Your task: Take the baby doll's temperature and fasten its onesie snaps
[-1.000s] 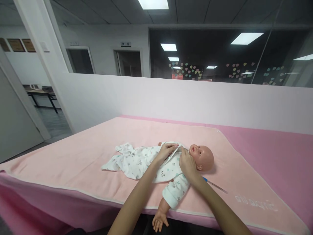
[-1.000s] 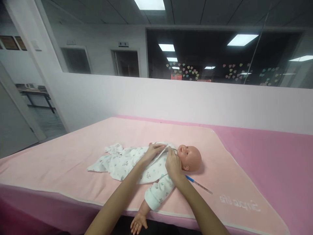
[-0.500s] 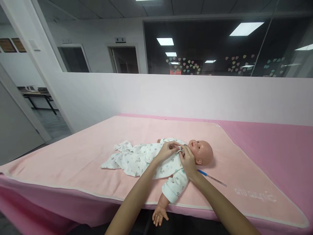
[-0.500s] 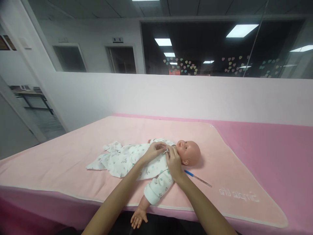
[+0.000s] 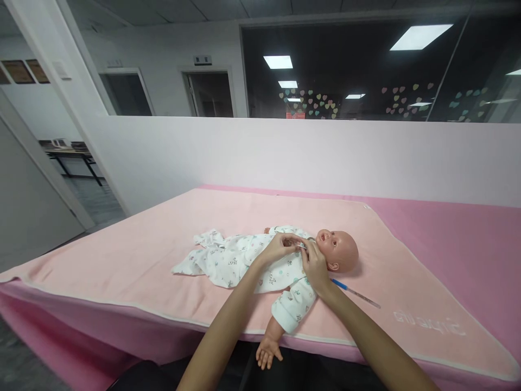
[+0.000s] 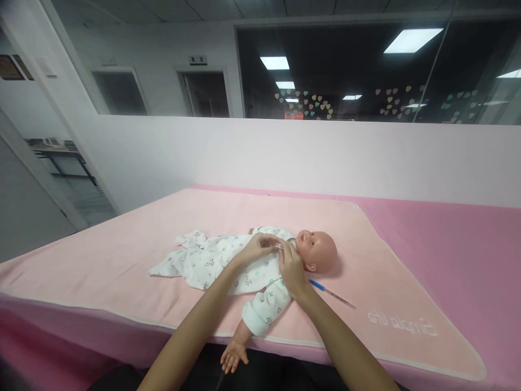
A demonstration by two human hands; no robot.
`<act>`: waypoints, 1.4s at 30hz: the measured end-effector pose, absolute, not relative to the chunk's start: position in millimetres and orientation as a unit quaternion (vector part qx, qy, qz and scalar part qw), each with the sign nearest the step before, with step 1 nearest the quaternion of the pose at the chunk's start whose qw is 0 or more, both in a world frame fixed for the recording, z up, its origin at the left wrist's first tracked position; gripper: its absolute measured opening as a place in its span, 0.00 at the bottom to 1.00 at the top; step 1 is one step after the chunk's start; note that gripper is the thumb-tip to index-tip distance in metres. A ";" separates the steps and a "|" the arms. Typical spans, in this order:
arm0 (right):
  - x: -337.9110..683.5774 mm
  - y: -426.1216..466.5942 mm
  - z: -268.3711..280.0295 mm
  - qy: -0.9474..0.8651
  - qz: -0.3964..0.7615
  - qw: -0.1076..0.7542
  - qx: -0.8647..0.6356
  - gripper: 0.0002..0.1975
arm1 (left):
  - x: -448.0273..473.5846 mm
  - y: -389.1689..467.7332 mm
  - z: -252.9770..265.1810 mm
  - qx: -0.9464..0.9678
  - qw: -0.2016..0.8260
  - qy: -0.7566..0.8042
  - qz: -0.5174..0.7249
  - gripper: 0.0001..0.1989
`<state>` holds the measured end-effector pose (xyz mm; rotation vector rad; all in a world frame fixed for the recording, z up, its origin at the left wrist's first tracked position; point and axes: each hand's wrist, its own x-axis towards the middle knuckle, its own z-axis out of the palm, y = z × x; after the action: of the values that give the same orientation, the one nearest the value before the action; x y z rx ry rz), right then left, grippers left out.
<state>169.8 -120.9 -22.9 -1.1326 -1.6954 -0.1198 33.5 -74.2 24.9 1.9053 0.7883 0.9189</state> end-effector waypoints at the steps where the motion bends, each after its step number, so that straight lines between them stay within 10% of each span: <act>1: 169.4 -120.9 -22.7 -0.708 -0.058 0.520 -0.473 0.15 | 33.7 -73.7 24.1 0.754 0.436 0.321 0.371 0.13; 33: 169.8 -118.5 -21.5 -0.688 -0.108 0.561 -0.447 0.13 | 25.0 -79.9 27.6 0.775 0.422 0.307 0.357 0.22; 42: 156.4 -122.1 -11.8 -0.769 -0.147 0.424 -0.455 0.09 | -6.9 -113.4 -1.8 0.811 0.041 0.425 0.400 0.11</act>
<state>156.4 -122.1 -11.8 -1.1372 -1.9240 -0.3676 -6.9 -113.4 -1.8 2.4839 1.3013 1.2247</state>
